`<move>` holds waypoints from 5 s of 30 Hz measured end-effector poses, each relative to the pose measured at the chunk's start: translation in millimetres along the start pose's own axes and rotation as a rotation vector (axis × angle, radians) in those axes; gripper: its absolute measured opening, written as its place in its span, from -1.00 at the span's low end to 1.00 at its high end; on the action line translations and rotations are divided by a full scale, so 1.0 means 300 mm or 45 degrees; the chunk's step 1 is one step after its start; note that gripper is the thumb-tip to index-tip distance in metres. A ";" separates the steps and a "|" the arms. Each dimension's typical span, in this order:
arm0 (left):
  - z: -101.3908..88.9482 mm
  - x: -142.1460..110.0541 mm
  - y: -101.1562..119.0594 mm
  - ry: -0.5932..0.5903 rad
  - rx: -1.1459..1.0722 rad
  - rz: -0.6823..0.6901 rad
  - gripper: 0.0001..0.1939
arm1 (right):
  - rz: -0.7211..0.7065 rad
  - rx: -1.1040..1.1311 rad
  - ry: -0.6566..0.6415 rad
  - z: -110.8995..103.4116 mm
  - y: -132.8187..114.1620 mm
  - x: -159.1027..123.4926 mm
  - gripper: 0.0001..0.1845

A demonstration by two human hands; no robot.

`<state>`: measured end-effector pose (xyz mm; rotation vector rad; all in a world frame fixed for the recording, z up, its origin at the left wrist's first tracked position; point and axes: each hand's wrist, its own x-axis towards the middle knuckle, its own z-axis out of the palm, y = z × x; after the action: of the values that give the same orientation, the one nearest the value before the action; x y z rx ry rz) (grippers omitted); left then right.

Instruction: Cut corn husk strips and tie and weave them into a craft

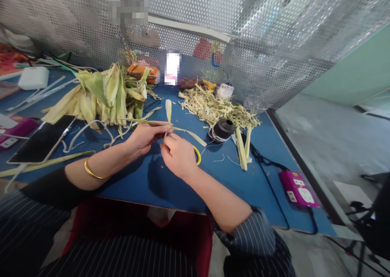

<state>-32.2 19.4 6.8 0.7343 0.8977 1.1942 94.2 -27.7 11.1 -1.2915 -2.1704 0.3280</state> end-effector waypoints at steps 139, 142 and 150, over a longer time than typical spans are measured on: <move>-0.008 -0.006 0.029 -0.326 0.208 0.056 -0.85 | 0.096 0.021 0.155 0.002 0.057 0.010 -0.78; -0.006 -0.008 0.021 -0.295 0.158 0.084 -0.87 | 0.021 -0.006 0.148 -0.005 0.052 0.011 -0.80; -0.005 -0.007 0.017 -0.262 0.104 0.100 -0.87 | -0.159 -0.024 0.082 -0.031 0.057 0.028 -0.76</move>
<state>-36.2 18.4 10.9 0.9475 0.7553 1.1324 109.0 -12.7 13.1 -1.1542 -2.1926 0.2136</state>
